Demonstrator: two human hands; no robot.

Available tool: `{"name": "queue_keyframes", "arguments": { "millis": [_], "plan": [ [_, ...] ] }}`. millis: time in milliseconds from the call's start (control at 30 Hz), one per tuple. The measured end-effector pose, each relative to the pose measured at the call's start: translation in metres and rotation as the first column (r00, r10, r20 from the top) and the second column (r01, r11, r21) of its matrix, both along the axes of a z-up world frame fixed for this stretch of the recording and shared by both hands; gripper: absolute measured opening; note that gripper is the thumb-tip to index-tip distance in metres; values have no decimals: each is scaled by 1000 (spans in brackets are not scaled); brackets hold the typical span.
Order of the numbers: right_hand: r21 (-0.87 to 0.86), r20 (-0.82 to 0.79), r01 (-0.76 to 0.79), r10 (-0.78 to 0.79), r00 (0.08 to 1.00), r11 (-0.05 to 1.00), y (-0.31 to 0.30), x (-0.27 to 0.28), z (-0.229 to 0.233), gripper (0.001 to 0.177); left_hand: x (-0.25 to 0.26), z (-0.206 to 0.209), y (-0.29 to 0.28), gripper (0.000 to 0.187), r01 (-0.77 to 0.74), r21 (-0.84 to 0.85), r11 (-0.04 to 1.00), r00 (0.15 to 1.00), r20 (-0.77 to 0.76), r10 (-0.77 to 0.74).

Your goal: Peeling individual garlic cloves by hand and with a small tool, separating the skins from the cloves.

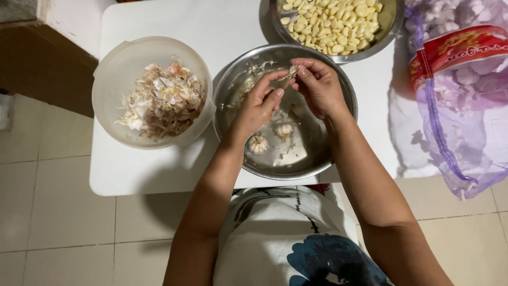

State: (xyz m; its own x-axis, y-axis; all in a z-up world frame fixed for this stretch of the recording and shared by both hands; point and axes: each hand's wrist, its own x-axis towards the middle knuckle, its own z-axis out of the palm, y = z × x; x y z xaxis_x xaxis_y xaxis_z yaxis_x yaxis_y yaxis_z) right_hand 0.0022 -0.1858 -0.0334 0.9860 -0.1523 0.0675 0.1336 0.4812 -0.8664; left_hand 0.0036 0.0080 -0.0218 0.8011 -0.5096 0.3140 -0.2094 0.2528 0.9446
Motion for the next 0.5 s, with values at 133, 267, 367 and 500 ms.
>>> {"name": "queue_keyframes", "arguments": {
  "millis": [133,267,367,500],
  "plan": [
    [-1,6,-2,2,1000,1000,-3,-1,-2,30,-2,10,1,37,-6,2,1000,1000,18,6],
    [23,4,-13,13,1000,1000,-4,-1,-4,33,0,-1,1,34,9,-5,1000,999,-36,-9],
    [28,6,-22,22,1000,999,-6,1,-8,33,-11,23,2,33,-10,5,1000,1000,-11,10],
    [34,12,-40,39,999,999,-7,0,-7,32,-36,60,9,35,-122,76,990,987,119,112]
  ]
}}
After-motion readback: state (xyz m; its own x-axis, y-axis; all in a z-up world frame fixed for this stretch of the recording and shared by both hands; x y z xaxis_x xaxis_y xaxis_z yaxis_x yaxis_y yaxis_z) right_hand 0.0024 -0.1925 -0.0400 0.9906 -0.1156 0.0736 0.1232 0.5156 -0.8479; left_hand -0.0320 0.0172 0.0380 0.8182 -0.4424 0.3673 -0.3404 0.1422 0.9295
